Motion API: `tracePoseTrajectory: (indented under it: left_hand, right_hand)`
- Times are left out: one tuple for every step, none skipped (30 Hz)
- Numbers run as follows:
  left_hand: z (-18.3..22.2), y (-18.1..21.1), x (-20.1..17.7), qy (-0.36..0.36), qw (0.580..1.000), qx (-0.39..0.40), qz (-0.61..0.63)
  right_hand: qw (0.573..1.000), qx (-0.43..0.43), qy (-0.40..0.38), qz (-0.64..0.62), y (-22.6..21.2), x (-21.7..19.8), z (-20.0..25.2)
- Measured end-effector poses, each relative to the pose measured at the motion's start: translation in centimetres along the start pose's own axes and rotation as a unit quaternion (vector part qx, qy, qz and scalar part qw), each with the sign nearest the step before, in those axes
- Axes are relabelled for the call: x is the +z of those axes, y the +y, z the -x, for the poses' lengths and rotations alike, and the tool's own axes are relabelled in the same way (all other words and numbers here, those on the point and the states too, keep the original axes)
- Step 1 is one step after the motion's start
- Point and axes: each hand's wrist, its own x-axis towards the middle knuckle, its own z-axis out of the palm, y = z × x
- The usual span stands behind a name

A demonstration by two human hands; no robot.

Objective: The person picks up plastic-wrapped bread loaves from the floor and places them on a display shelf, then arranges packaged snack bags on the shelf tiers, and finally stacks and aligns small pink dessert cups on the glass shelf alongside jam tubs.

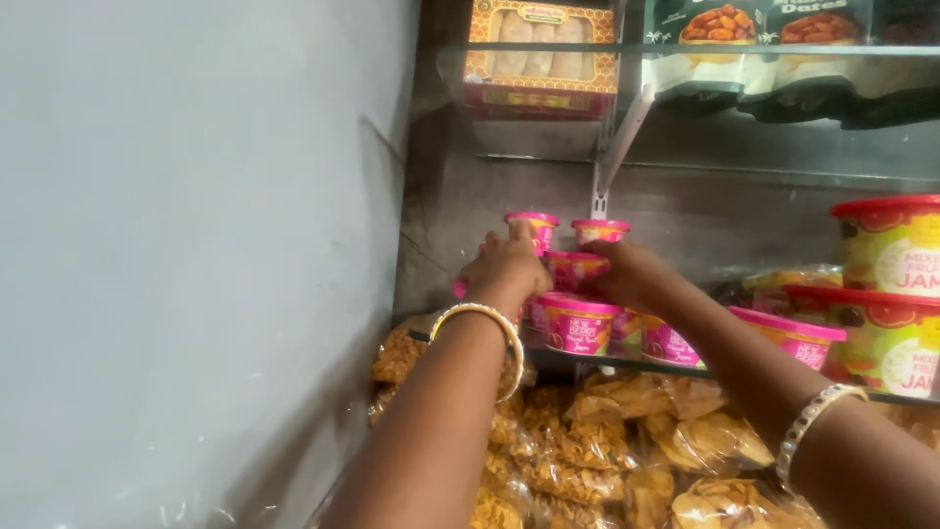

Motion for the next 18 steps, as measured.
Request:
tracePoseTrajectory:
  left_hand:
    - [-0.9, -0.2, 0.8, -0.027, 0.999, 0.020, -0.037]
    - [-1.2, -0.5, 1.1, -0.027, 0.999, 0.020, -0.037]
    - [-1.5, -0.8, 1.4, -0.013, 1.000, 0.025, 0.002]
    - [-1.9, -1.0, 1.7, 0.002, 0.999, 0.030, 0.041]
    - [-1.0, -0.8, 1.2, 0.002, 0.999, 0.031, 0.042]
    - [-0.2, -0.7, 0.5, 0.011, 0.998, 0.024, 0.058]
    - [0.7, -0.5, -0.1, 0.020, 0.997, 0.016, 0.073]
    - [1.1, -0.4, -0.3, 0.022, 0.997, 0.016, 0.072]
    - [1.4, -0.4, -0.5, 0.033, 0.996, 0.028, 0.084]
    - [1.9, -0.4, -0.7, 0.044, 0.994, 0.039, 0.094]
    - [1.1, -0.8, -0.2, 0.045, 0.994, 0.038, 0.093]
    - [0.4, -1.1, 0.4, 0.086, 0.990, 0.068, 0.086]
    - [-0.2, -1.5, 0.9, 0.126, 0.984, 0.097, 0.080]
    - [0.0, -1.5, 1.0, 0.127, 0.984, 0.096, 0.079]
    - [0.2, -1.6, 1.1, 0.165, 0.975, 0.144, 0.041]
    - [0.4, -1.6, 1.1, 0.203, 0.961, 0.191, 0.002]
    - [0.6, -1.4, 0.9, 0.204, 0.960, 0.190, 0.002]
    - [0.7, -1.3, 0.7, 0.200, 0.959, 0.199, 0.000]
  right_hand:
    - [0.998, -0.023, 0.004, -0.064, 1.2, 1.0, -0.9]
    - [0.998, -0.023, 0.003, -0.064, 1.2, 1.2, -1.0]
    - [0.996, -0.039, 0.016, -0.075, 1.3, 1.4, -1.0]
    - [0.994, -0.056, 0.030, -0.084, 1.5, 1.4, -1.1]
    - [0.994, -0.056, 0.031, -0.083, 1.0, 1.1, -0.7]
    - [0.996, -0.046, 0.033, -0.076, 0.5, 0.7, -0.4]
    - [0.996, -0.035, 0.035, -0.069, -0.1, 0.4, 0.0]
    - [0.996, -0.036, 0.036, -0.070, -0.2, 0.3, 0.1]
    - [0.995, -0.038, 0.054, -0.076, -0.4, 0.1, 0.3]
    - [0.993, -0.040, 0.072, -0.084, -0.6, 0.1, 0.6]
    - [0.993, -0.041, 0.072, -0.085, -1.0, -0.2, 0.9]
    - [0.993, -0.033, 0.068, -0.087, -1.3, -0.5, 1.2]
    - [0.994, -0.024, 0.065, -0.088, -1.6, -0.9, 1.5]
    - [0.994, -0.025, 0.064, -0.089, -1.7, -1.0, 1.7]
    - [0.993, -0.015, 0.065, -0.097, -1.8, -1.1, 1.8]
    - [0.992, -0.006, 0.066, -0.105, -1.9, -1.3, 1.9]
    - [0.992, -0.008, 0.066, -0.105, -2.3, -1.9, 2.5]
    - [0.992, 0.002, 0.066, -0.105, -2.7, -2.5, 3.0]
